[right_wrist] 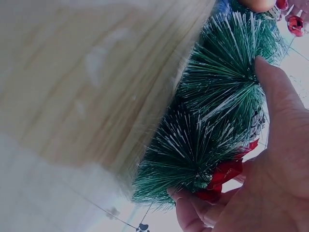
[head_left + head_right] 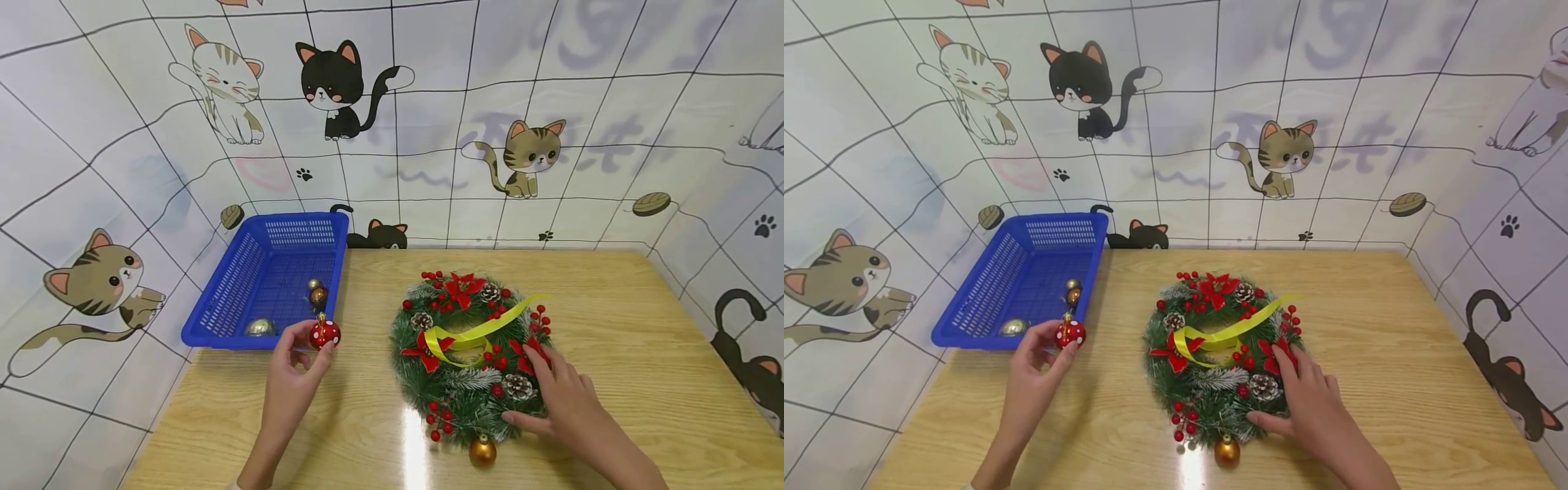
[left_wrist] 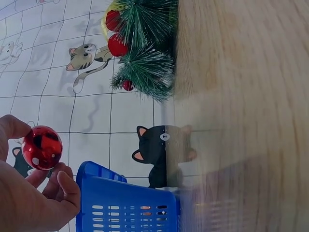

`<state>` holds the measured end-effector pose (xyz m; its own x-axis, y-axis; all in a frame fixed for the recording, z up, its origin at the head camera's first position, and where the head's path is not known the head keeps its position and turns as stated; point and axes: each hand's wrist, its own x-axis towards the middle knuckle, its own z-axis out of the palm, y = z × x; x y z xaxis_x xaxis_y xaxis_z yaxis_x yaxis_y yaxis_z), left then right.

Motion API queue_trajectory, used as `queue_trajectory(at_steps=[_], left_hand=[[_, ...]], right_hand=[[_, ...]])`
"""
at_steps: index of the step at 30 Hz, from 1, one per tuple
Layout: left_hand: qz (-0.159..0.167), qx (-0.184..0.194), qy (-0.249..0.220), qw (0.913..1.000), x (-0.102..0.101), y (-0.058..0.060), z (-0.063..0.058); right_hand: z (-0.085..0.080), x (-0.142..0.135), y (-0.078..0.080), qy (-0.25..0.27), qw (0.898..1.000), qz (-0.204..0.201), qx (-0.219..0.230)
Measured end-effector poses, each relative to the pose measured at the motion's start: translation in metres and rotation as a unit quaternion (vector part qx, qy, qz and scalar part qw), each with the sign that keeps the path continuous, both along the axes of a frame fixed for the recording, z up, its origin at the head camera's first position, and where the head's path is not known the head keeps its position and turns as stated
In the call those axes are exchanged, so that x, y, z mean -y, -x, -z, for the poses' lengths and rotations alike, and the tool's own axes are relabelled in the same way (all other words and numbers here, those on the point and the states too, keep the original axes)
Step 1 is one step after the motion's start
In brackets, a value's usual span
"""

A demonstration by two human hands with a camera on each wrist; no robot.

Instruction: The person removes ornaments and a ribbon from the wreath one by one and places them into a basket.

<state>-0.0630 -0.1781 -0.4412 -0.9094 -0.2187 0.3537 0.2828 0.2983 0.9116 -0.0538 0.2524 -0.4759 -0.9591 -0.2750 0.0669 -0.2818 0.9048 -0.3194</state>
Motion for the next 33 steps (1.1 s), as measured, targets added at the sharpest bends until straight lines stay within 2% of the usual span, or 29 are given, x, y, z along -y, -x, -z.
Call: queue_trajectory(at_steps=[7,13,21,26,33], left_hand=[[-0.016,0.038,-0.024,0.9988,0.005,0.001,-0.003],[-0.031,0.036,-0.031,0.9984,0.010,0.003,-0.002],[-0.068,0.031,-0.003,0.9972,0.016,0.006,-0.001],[-0.086,0.042,0.019,0.9952,0.019,0.006,0.000],[-0.101,0.061,0.024,0.9927,0.023,0.007,0.000]], right_hand=[[0.000,0.003,-0.002,0.006,1.000,0.011,0.015],[-0.002,0.005,-0.004,0.018,0.999,0.015,0.034],[0.000,0.008,-0.006,0.033,0.999,0.015,0.030],[0.002,0.010,-0.008,0.040,0.999,0.020,0.027],[0.001,0.010,-0.012,0.029,0.999,0.018,0.018]])
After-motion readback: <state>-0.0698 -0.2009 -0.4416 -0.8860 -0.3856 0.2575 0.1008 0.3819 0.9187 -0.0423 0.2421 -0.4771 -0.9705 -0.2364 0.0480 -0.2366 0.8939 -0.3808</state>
